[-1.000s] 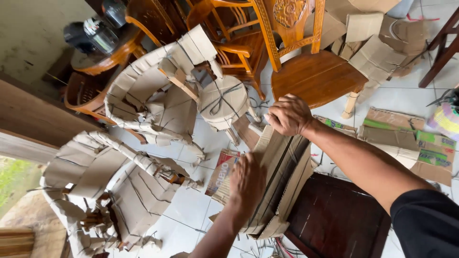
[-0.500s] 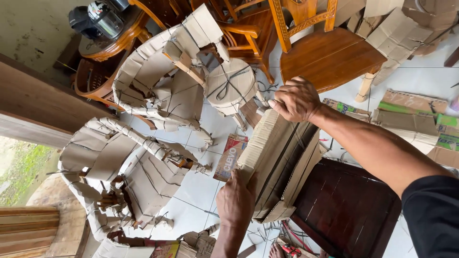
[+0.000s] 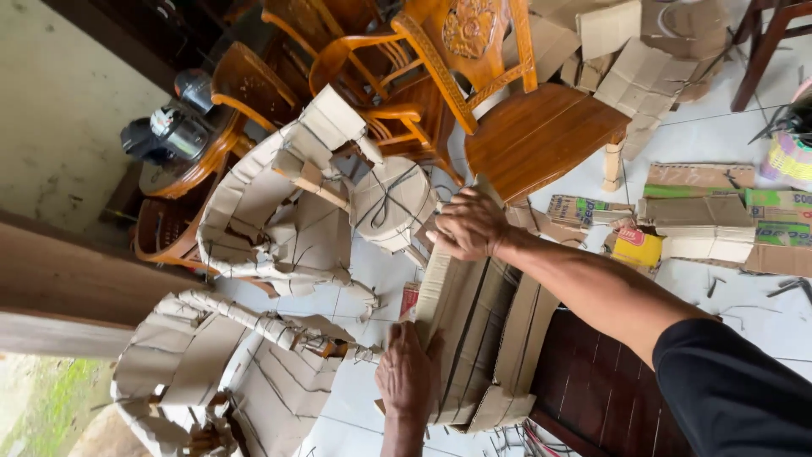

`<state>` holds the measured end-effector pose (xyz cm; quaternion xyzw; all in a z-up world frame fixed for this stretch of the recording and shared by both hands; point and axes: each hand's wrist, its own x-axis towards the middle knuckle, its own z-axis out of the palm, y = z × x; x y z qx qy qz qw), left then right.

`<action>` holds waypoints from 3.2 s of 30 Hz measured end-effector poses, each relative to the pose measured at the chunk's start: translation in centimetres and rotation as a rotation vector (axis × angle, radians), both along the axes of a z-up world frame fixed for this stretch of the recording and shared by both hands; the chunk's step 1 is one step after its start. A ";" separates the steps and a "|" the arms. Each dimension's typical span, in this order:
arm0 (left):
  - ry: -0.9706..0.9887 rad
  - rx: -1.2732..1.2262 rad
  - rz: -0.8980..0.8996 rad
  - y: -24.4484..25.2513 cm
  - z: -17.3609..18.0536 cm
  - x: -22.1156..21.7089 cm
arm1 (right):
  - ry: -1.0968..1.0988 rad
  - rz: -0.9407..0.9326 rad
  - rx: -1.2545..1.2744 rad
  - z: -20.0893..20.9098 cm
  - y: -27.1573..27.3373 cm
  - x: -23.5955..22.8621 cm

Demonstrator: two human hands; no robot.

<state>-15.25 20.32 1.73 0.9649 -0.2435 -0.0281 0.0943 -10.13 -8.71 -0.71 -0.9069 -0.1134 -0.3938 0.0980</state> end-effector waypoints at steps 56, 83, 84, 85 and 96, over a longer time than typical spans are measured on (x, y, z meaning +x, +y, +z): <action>-0.290 -0.147 -0.241 4.3 1.3 -3.1 | 1.257 -0.968 1.702 -37.6 22.0 -55.5; -0.381 -0.184 -0.327 5.3 -0.5 -1.6 | 0.738 -0.881 1.818 -54.5 46.3 -81.1; -0.444 -0.197 -0.330 4.7 -0.9 -1.4 | 0.670 -0.862 1.818 -54.3 44.6 -81.9; -0.454 -0.213 -0.310 4.3 -0.5 -1.6 | 0.668 -0.851 1.793 -54.2 42.2 -82.1; -0.648 -0.179 -0.161 3.8 -0.1 -4.2 | 0.929 -1.148 1.680 -52.0 27.0 -87.1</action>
